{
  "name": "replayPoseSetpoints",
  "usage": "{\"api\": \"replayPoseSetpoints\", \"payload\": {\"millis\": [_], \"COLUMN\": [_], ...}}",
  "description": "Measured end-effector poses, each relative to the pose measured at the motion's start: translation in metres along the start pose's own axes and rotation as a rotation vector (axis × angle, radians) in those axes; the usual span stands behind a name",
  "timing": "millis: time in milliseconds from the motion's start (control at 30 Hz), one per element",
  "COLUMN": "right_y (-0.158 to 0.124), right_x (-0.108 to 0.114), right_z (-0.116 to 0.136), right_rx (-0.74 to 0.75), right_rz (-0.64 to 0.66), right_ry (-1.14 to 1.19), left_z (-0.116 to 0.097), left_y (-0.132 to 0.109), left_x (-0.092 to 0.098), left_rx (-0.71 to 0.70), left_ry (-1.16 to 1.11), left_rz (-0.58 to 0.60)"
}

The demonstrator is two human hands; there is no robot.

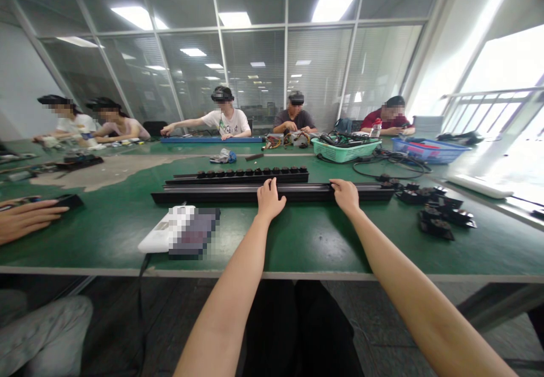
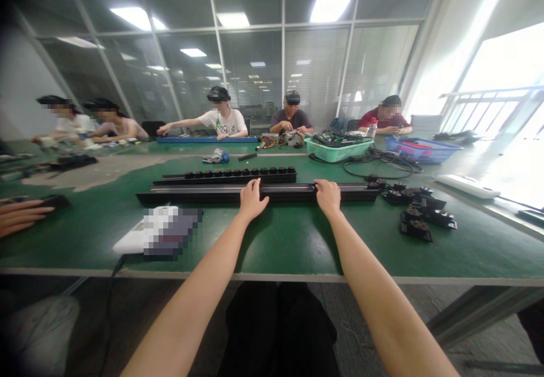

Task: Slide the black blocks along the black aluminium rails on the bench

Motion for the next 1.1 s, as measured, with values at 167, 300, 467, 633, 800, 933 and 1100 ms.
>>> {"api": "replayPoseSetpoints", "payload": {"millis": [167, 300, 467, 633, 800, 933, 1100], "right_y": [0.0019, 0.0008, -0.0014, -0.0021, -0.0033, -0.0026, -0.0015], "right_x": [-0.0013, -0.0002, 0.0028, 0.0032, 0.0045, 0.0041, 0.0028], "right_z": [-0.0019, -0.0015, -0.0019, -0.0025, -0.0018, -0.0033, -0.0039], "right_rx": [0.014, 0.004, -0.028, -0.046, -0.058, -0.061, -0.042], "right_rz": [0.005, 0.004, -0.014, -0.010, -0.007, -0.003, 0.002], "right_ry": [-0.005, -0.007, -0.014, -0.010, -0.016, -0.021, -0.023], "left_z": [-0.0001, 0.0001, 0.0002, -0.0006, -0.0010, -0.0011, -0.0017], "left_y": [-0.0003, 0.0002, 0.0005, 0.0000, -0.0005, -0.0008, -0.0009], "left_x": [0.0000, 0.0002, -0.0003, 0.0002, 0.0010, 0.0018, 0.0016], "left_rx": [0.002, 0.003, 0.003, 0.005, 0.006, 0.006, 0.006], "left_ry": [0.009, 0.016, 0.018, 0.015, 0.008, 0.006, 0.023], "left_rz": [-0.006, -0.016, -0.009, 0.000, 0.000, -0.005, 0.000]}}
Point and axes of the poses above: each hand's wrist, its own y-axis towards the middle knuckle, its own x-axis out of the back of the hand, z = x × y, the point moved 8 cm from there along y, towards the middle knuckle, and after that the axes turned 11 degrees about z, right-handed, at the moved point
